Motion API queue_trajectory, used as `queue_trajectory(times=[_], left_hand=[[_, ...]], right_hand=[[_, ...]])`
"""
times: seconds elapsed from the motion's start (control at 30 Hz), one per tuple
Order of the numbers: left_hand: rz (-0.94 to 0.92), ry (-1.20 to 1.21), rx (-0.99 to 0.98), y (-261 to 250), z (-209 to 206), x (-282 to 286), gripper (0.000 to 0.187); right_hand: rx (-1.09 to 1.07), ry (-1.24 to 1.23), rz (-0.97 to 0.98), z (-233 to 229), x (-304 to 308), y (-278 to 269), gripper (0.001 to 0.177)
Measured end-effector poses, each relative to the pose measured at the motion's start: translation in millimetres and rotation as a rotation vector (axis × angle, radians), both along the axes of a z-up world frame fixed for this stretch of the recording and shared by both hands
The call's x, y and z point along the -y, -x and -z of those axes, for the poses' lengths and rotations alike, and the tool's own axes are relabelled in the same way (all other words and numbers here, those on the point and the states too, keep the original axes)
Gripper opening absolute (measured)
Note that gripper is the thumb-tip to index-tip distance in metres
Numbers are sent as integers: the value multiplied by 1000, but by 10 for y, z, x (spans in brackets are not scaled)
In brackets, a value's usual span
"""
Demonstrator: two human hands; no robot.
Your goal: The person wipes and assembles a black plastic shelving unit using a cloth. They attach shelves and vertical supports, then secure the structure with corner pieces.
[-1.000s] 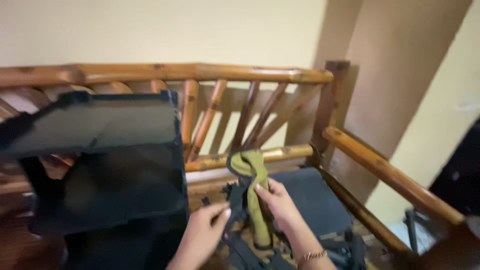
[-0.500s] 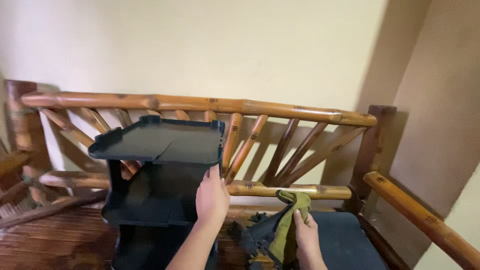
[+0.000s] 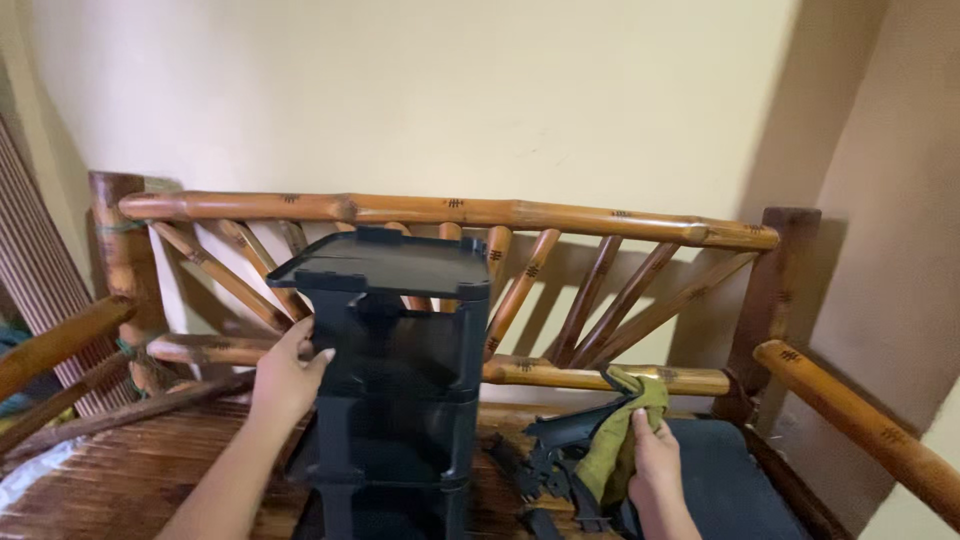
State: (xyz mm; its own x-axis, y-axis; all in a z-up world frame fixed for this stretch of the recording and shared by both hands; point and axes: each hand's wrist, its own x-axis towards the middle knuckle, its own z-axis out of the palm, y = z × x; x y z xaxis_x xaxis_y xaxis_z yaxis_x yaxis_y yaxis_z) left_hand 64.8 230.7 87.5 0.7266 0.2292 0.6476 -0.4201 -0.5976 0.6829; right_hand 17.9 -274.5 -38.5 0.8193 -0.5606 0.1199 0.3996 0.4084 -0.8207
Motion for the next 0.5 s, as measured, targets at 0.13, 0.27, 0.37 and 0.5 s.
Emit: queue_trajectory(times=[0.13,0.27,0.37,0.5], left_hand=[[-423,-13,459,561,-80,536,61],[387,-159,273,969,154,1484,32],[632,-190,59,923,307,1929,32],[920,58,-601,862,519,2230,23]], right_hand=[[-57,2,-1,-261,-206,160,27],[-65,87,-26,-370,-584,223,25],[10,193,-108,-345,-795,227,25],[31,550,14,-258,-699,229,25]])
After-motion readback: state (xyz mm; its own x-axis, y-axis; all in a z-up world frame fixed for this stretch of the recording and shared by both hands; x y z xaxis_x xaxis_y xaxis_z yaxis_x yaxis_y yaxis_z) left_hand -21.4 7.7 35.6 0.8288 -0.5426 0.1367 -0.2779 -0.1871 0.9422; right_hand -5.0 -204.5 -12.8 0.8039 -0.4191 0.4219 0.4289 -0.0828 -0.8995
